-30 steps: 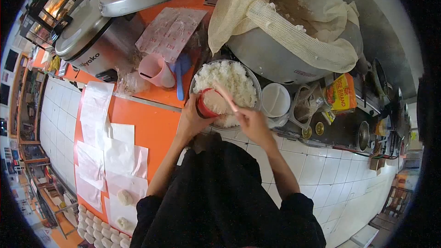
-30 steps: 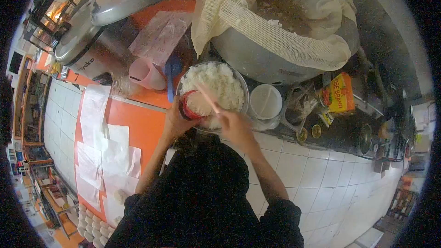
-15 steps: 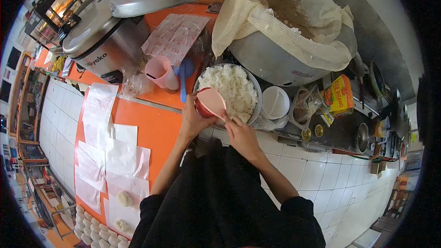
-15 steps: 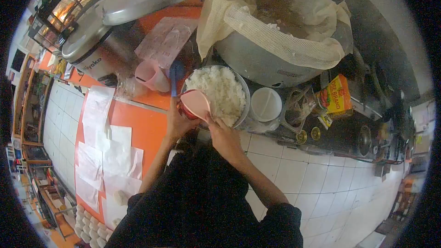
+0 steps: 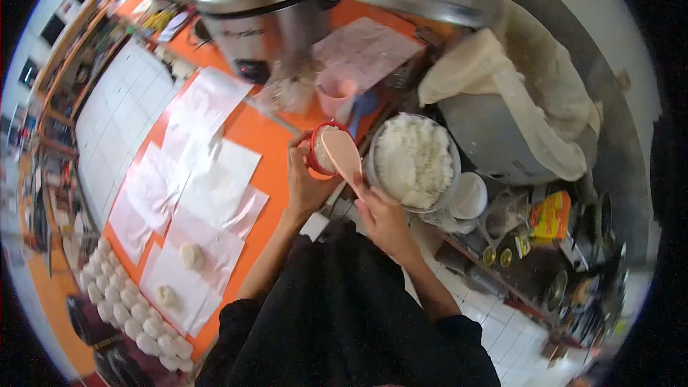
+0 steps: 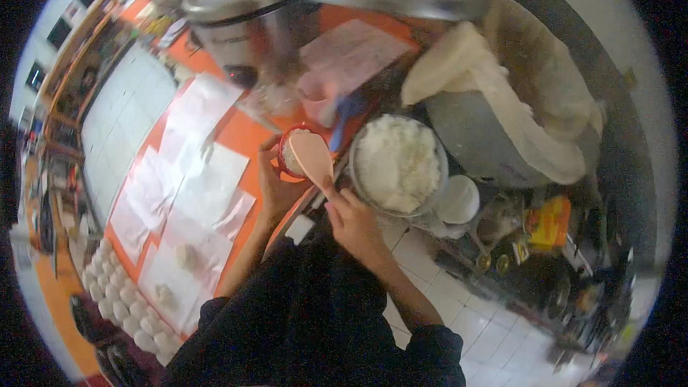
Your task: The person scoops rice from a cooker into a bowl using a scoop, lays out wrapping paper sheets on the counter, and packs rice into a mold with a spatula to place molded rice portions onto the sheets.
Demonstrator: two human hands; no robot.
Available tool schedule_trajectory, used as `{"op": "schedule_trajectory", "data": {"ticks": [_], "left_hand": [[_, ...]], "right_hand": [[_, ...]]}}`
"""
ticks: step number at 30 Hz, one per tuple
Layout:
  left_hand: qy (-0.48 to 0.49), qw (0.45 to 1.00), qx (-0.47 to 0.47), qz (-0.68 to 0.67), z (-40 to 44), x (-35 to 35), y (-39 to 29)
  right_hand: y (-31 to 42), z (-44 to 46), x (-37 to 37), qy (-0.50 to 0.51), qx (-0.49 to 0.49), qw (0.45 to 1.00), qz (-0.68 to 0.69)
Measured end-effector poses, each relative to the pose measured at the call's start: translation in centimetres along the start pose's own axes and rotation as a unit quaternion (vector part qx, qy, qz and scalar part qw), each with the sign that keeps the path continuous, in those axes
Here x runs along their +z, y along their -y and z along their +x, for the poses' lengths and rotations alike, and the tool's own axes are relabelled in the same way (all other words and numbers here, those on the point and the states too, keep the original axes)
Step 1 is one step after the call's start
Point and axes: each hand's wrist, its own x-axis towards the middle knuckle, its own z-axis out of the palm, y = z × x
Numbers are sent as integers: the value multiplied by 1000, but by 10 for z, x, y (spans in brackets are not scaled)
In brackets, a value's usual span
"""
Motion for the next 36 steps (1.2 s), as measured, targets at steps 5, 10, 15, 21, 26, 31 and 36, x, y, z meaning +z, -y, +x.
{"op": "schedule_trajectory", "data": {"ticks": [5, 10, 15, 21, 26, 31, 36], "left_hand": [[-47, 974, -119, -188, -15, -70, 16], [-120, 845, -262, -451, -95, -151, 58], [-262, 716, -246, -599, -162, -193, 74], [-355, 812, -302, -352, -163, -258, 152], [-229, 880, -181, 375, -110, -257, 164], [-96, 827, -310, 459, -106, -233, 174], [-75, 877, -241, 409, -92, -220, 181]], "right_hand": [[-10, 35, -4, 83, -56, 982, 161], [32, 41, 32, 145, 65, 905, 395], [36, 30, 70, 179, 99, 888, 411], [47, 19, 87, 191, 131, 887, 400], [53, 9, 92, 176, 144, 891, 392], [46, -8, 94, 138, 152, 913, 354], [45, -10, 102, 116, 208, 909, 342]]}}
